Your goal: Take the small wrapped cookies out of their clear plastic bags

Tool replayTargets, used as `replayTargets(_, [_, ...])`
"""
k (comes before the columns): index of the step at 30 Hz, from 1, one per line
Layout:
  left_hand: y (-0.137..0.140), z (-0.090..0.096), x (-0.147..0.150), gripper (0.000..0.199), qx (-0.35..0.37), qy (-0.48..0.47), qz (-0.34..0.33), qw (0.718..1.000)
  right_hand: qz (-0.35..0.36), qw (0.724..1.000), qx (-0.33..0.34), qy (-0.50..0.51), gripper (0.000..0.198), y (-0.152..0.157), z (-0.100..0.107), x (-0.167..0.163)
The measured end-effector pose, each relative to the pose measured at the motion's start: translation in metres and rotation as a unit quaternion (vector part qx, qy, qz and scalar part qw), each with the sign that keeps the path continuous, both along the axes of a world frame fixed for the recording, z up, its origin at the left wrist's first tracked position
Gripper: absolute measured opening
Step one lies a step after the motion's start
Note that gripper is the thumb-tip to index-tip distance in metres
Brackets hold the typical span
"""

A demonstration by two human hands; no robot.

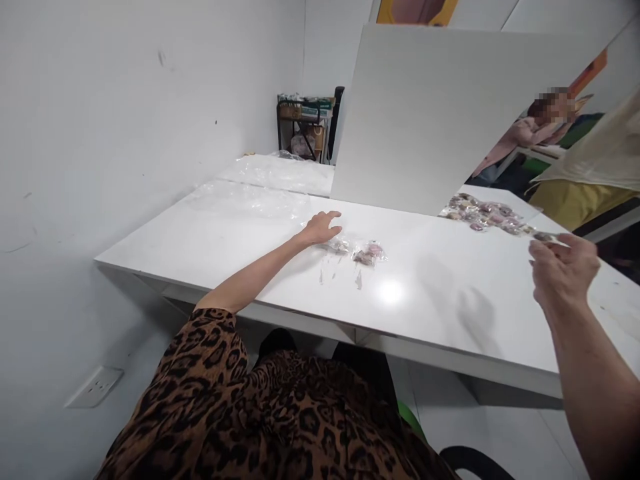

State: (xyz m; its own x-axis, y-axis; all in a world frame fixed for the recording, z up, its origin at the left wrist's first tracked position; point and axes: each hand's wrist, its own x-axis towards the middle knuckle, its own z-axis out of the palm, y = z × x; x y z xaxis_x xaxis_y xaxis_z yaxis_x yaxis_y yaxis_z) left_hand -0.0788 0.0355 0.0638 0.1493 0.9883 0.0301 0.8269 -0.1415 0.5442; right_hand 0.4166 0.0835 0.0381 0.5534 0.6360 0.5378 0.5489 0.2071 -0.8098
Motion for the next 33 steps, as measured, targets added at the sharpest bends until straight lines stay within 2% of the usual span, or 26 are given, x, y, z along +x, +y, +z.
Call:
replayTargets(2, [-0.001,-0.007,0.002,0.065,-0.025,0.061,-0.011,0.998,0.072,0.996,-0.048,0.035,0.062,-0.015,-0.010,-0.034])
replayTargets(5, [0.001,-0.021,0.005,0.070,-0.037,0.091,0.003,0.995,0.204,0.973,-0.107,-0.010,0.058,-0.035,-0.028,-0.111])
replayTargets(7, [0.005,-0.030,0.006,0.059,-0.030,0.054,0.023,0.998,0.280,0.950,-0.134,-0.038,0.059,-0.042,-0.038,-0.162])
replayTargets(10, [0.011,-0.037,0.003,0.021,0.005,-0.045,0.064,0.997,0.373,0.915,-0.140,-0.061,0.065,-0.043,-0.049,-0.221])
replayTargets(11, [0.012,-0.037,0.001,0.015,0.024,-0.082,0.080,0.993,0.390,0.908,-0.137,-0.065,0.066,-0.042,-0.050,-0.235])
replayTargets(13, [0.015,-0.033,-0.003,0.017,0.070,-0.161,0.104,0.979,0.412,0.899,-0.133,-0.066,0.067,-0.040,-0.051,-0.258])
replayTargets(16, [0.021,-0.020,-0.006,0.023,0.126,-0.276,0.102,0.947,0.429,0.891,-0.138,-0.044,0.067,-0.039,-0.049,-0.278])
replayTargets(18, [0.024,-0.007,-0.007,0.023,0.157,-0.318,0.087,0.931,0.438,0.887,-0.146,-0.014,0.068,-0.042,-0.048,-0.285])
replayTargets(24, [0.027,0.042,-0.002,0.022,0.219,-0.331,0.091,0.914,0.462,0.867,-0.168,0.077,0.071,-0.055,-0.048,-0.290])
replayTargets(27, [0.029,0.057,0.007,0.023,0.203,-0.357,0.074,0.909,0.487,0.851,-0.177,0.084,0.079,-0.058,-0.045,-0.297])
replayTargets(30, [0.030,0.065,0.022,0.025,0.161,-0.387,0.052,0.906,0.507,0.838,-0.173,0.108,0.087,-0.056,-0.040,-0.314])
replayTargets(33, [0.027,0.069,0.034,0.024,0.105,-0.402,0.016,0.909,0.506,0.832,-0.139,0.180,0.063,-0.050,-0.036,-0.332])
